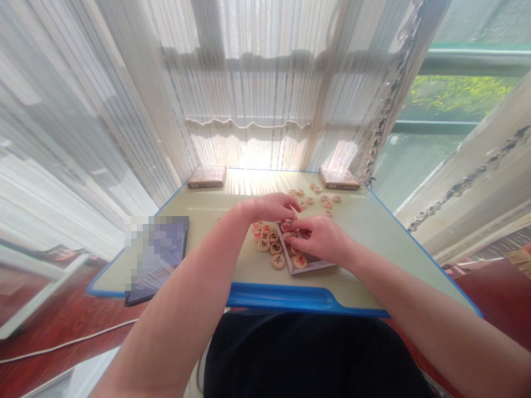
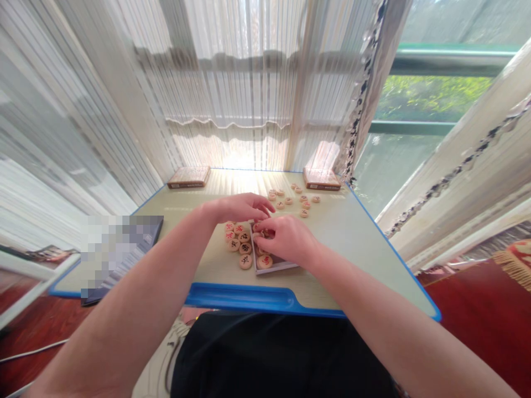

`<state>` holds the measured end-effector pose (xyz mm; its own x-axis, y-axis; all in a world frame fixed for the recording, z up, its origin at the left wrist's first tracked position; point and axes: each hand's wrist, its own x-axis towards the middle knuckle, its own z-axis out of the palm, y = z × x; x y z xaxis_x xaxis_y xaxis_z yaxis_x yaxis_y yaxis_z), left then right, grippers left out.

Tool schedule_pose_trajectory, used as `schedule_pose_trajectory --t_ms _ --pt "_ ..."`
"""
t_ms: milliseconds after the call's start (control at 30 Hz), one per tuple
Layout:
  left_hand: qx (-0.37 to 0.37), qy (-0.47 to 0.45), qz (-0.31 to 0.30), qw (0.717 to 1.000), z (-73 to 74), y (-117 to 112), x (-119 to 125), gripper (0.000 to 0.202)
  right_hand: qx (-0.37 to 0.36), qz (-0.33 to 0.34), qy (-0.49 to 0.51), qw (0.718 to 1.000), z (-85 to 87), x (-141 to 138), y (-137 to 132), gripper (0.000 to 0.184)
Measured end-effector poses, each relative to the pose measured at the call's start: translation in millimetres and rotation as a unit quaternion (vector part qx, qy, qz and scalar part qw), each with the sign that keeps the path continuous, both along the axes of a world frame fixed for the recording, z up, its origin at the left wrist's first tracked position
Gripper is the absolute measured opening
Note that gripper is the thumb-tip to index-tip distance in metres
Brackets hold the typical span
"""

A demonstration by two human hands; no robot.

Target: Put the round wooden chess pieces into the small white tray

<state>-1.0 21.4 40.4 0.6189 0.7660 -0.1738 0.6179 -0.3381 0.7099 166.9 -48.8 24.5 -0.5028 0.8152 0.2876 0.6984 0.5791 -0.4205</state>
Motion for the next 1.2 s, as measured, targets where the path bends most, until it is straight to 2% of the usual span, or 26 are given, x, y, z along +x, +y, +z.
schedule_pose_trajectory --t_ms 300,500,900,1200 --pt "0.022 -0.004 0.000 1.000 -1.1 -0.8 0.4 0.038 0.063 0.058 -0.010 0.996 -2.6 2.5 0.7 0.018" --pt "0.019 -0.007 0.006 1.000 -2.4 -1.1 1.0 0.038 0.069 0.062 -0.011 0.996 -2.6 3.0 0.7 0.018" --pt "0.021 0.011 0.008 1.000 1.0 -3.7 2.7 0.041 0.046 -0.013 -0.032 0.998 1.1 6.1 2.7 0.022" --pt "0.025 0.024 0.008 0.999 1.1 -3.6 4.0 0.043 0.033 -0.001 -0.065 0.997 2.1 5.2 -0.2 0.024"
